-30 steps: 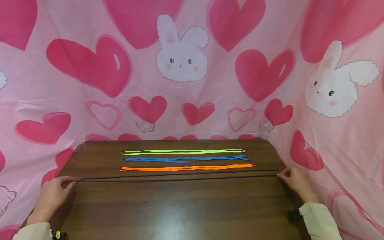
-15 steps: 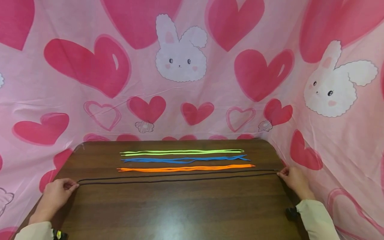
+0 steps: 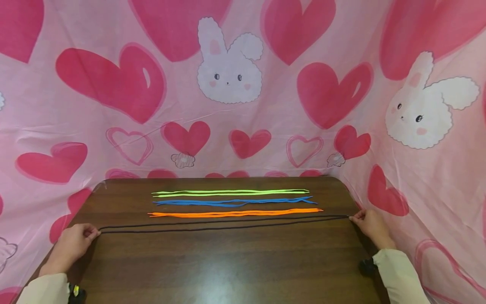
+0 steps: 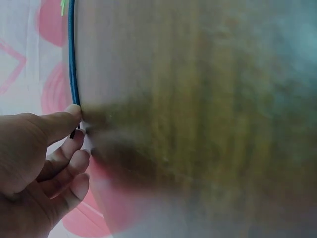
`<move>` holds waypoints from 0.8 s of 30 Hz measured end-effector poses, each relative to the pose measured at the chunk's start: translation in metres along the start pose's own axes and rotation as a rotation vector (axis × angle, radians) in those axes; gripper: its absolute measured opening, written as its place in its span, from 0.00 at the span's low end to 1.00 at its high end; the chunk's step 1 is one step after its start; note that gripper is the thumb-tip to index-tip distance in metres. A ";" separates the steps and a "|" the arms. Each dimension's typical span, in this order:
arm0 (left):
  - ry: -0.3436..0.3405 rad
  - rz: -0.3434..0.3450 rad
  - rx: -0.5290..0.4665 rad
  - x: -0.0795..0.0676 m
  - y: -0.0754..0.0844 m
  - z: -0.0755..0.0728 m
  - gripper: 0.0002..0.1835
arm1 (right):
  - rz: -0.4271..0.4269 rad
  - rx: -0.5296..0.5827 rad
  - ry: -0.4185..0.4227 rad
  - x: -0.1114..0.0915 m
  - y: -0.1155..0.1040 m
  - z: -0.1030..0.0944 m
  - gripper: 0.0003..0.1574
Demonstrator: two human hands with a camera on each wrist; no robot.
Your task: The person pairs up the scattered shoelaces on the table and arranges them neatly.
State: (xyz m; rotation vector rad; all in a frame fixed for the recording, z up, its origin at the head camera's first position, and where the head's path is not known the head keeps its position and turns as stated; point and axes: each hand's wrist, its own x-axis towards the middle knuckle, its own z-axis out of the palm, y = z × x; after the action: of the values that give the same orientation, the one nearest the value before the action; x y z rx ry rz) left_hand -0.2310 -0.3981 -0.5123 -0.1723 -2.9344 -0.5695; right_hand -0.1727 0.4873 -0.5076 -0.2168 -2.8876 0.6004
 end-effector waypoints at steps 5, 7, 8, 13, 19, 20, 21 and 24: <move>-0.086 -0.050 -0.003 0.003 0.003 -0.004 0.07 | 0.025 -0.019 0.010 0.003 0.002 0.001 0.14; -0.099 -0.064 0.000 0.003 0.003 -0.005 0.07 | 0.040 -0.024 0.012 0.003 0.002 0.001 0.14; -0.105 -0.069 0.001 0.003 0.003 -0.005 0.07 | 0.049 -0.026 0.013 0.004 0.002 0.001 0.14; -0.099 -0.085 0.007 0.002 0.003 -0.004 0.07 | 0.082 -0.026 0.009 0.004 0.003 0.002 0.15; -0.080 -0.088 0.009 0.003 0.005 -0.004 0.07 | 0.071 -0.040 0.038 0.004 0.003 0.003 0.15; -0.081 -0.090 0.008 0.003 0.006 -0.004 0.07 | 0.068 -0.041 0.042 0.004 0.002 0.003 0.15; -0.082 -0.093 0.008 0.003 0.006 -0.004 0.07 | 0.065 -0.041 0.042 0.004 0.002 0.002 0.15; -0.066 -0.098 0.010 0.003 0.007 -0.003 0.07 | 0.057 -0.038 0.034 0.004 0.002 0.002 0.15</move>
State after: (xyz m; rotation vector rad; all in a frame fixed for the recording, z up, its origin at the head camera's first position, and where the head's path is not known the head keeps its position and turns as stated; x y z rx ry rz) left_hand -0.2330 -0.3925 -0.5065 -0.0478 -3.0227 -0.5738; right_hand -0.1769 0.4889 -0.5092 -0.3125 -2.8705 0.5456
